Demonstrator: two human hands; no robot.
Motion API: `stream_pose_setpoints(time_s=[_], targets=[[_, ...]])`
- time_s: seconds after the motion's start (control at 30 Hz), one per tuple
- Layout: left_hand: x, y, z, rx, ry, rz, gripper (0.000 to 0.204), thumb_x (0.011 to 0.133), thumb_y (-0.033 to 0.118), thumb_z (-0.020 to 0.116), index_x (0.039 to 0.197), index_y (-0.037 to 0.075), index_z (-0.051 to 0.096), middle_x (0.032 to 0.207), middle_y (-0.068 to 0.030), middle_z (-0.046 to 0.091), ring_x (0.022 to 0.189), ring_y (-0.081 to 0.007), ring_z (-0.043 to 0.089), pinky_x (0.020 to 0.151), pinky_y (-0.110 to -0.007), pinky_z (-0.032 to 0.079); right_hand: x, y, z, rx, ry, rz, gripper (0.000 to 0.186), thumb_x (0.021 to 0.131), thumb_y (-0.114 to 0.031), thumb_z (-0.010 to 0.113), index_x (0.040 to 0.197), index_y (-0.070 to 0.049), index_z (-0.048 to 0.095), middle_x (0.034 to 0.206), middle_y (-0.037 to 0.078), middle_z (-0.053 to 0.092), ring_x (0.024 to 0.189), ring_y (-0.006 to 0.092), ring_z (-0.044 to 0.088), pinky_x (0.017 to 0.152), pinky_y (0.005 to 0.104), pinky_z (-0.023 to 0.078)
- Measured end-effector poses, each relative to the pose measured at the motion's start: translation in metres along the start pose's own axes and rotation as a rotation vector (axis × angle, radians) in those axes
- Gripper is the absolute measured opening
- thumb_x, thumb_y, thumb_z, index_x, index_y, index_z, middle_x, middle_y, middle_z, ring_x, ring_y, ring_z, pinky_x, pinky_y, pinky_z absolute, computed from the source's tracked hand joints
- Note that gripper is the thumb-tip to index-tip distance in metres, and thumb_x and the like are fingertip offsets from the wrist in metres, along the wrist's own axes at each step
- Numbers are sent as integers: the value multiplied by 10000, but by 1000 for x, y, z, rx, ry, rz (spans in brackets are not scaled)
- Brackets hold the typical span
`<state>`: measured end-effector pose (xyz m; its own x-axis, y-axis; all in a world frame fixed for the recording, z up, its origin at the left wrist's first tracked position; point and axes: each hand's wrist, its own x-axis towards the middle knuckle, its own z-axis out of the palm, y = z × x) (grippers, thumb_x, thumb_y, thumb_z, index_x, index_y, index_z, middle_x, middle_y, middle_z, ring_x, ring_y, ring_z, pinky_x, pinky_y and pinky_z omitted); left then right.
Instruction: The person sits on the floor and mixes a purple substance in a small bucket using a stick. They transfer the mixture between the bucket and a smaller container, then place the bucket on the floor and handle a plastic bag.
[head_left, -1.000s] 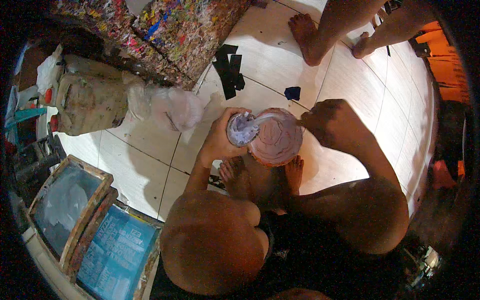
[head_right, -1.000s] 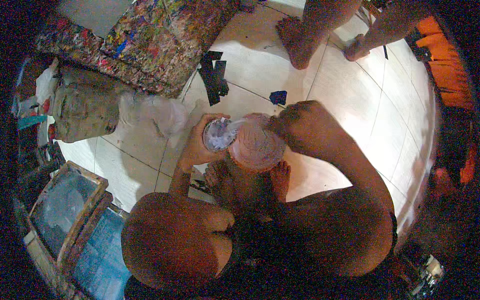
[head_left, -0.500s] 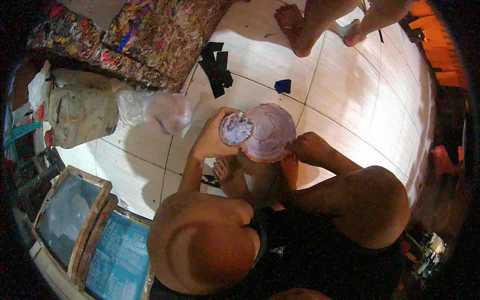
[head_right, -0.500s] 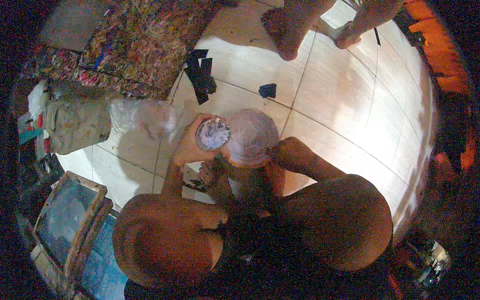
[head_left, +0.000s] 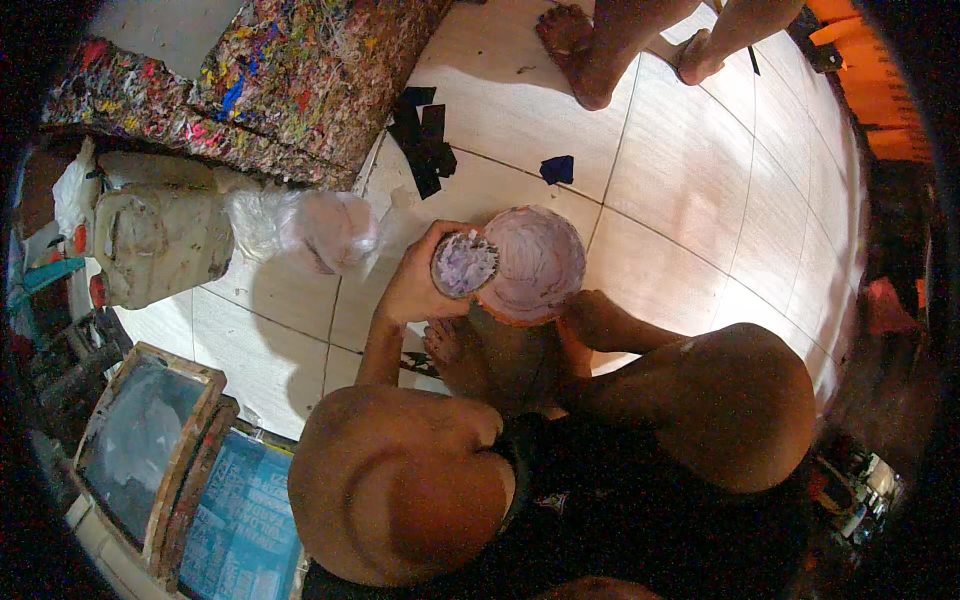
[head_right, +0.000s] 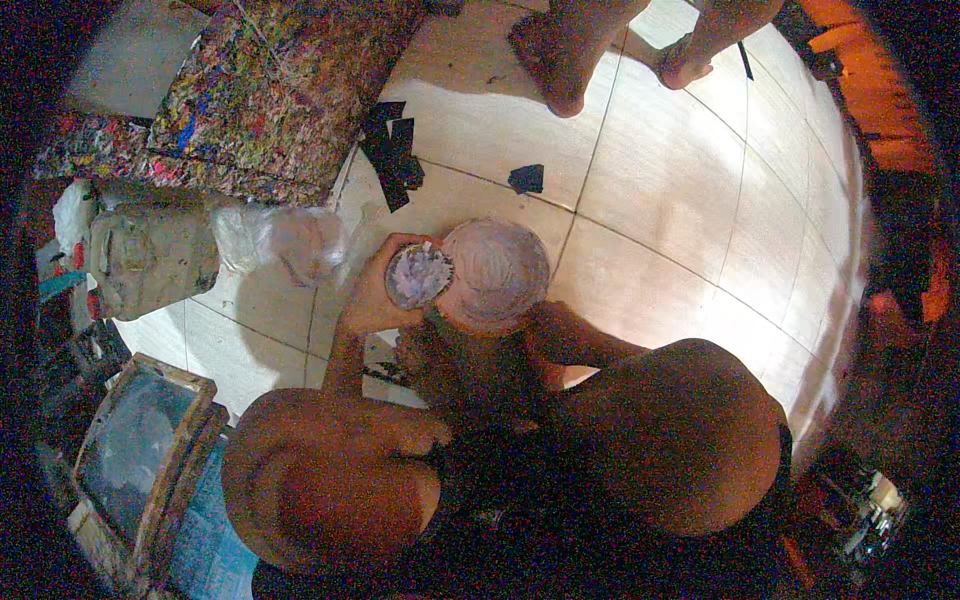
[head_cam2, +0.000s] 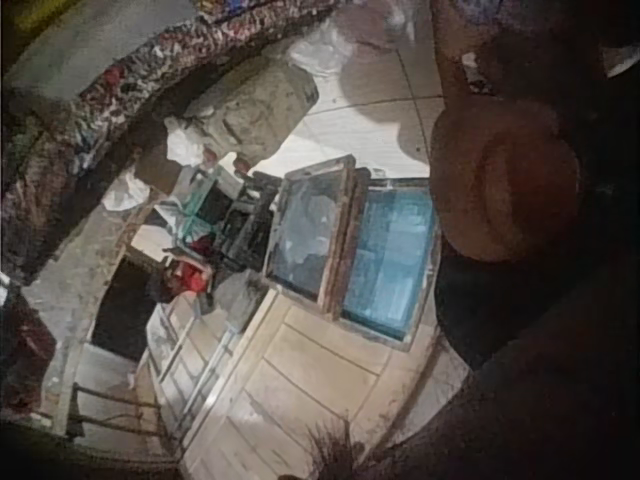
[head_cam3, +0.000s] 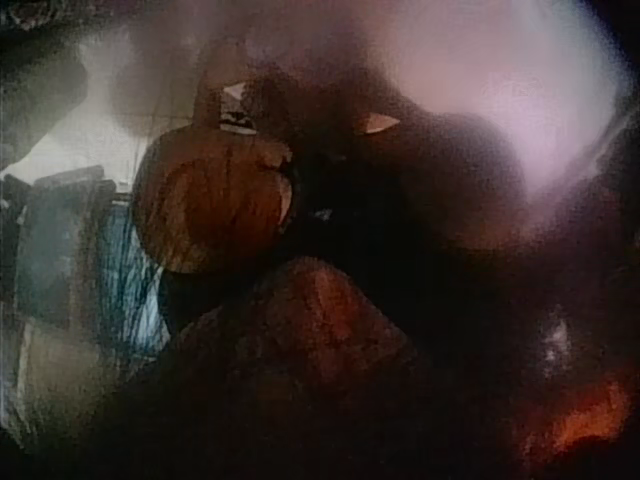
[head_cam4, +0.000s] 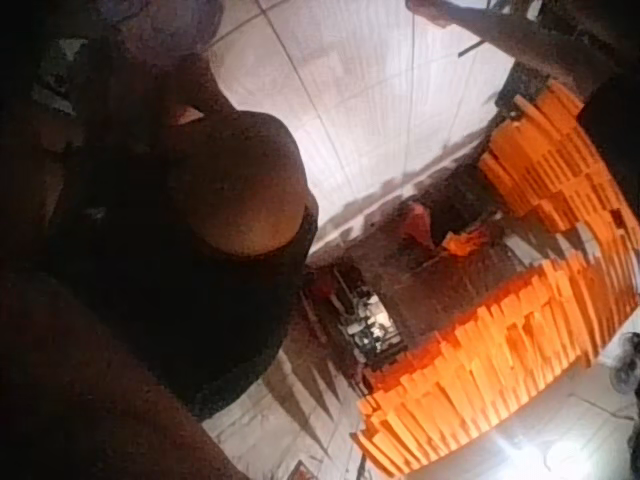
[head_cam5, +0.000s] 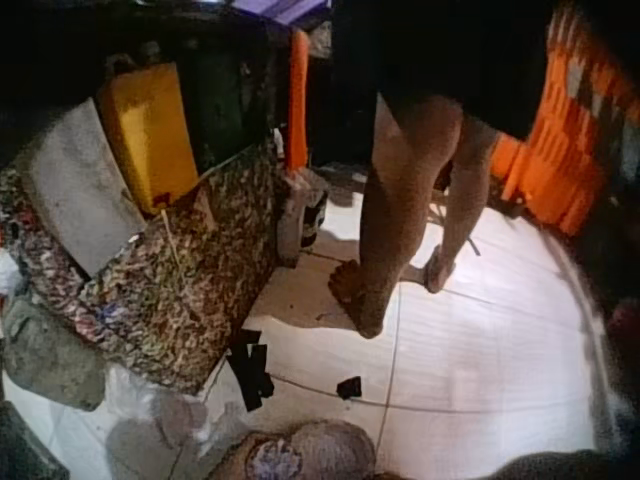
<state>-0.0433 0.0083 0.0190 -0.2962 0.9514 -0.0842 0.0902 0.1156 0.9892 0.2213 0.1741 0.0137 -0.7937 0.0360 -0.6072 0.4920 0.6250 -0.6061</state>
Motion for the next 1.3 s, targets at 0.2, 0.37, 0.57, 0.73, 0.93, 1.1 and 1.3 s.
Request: stream_pose_setpoints(time_s=[0.2,0.37,0.57,0.73,0.93,1.1,1.3], targets=[[-1,3,-2,20,-23,-2,733,569,78,802,1226,55,477,1146,-99,622,1068,-184,600,950,-332,460,12,-35,23,452,21,401,231,984,-174,455,1038,-18,617,939,133,641,883,241,620,750,336,488],[1,1,-1,-37,-31,12,735,574,64,815,1226,53,473,1153,-92,618,1080,-176,592,963,-330,453,14,-32,20,665,-1,342,217,991,-197,458,993,-32,599,885,98,594,824,209,567,706,321,452],[1,-10,-2,-72,-43,23,740,574,49,815,1230,45,472,1168,-93,614,1097,-173,585,969,-329,449,11,-30,23,900,-59,284,219,999,-224,461,939,-49,578,821,55,538,754,169,503,655,302,410],[0,-8,-1,-117,-36,16,718,591,36,803,1228,42,472,1180,-96,613,1103,-174,584,972,-330,447,8,-27,20,1059,-93,258,236,1006,-247,464,894,-63,561,767,19,490,696,136,451,612,286,374],[1,-18,-2,-156,-11,69,706,604,-1,780,1227,51,453,1229,-121,591,1140,-189,568,998,-343,432,-3,-21,6,1153,-78,239,271,1014,-274,468,839,-80,540,702,-23,434,625,97,387,560,267,332],[-6,-28,-6,-338,127,211,744,575,-27,768,1236,50,436,1282,-153,556,1186,-224,542,1018,-360,419,-22,-6,-30,1109,-5,235,318,1022,-330,463,815,-96,525,673,-44,392,604,77,351,545,250,308],[-2,4,-8,-21,183,203,734,576,-9,774,1231,41,448,1290,-142,547,1181,-226,541,1024,-357,411,-47,-45,-123,385,174,27,350,1007,-349,476,871,-50,596,676,54,576,628,142,534,600,310,448]])
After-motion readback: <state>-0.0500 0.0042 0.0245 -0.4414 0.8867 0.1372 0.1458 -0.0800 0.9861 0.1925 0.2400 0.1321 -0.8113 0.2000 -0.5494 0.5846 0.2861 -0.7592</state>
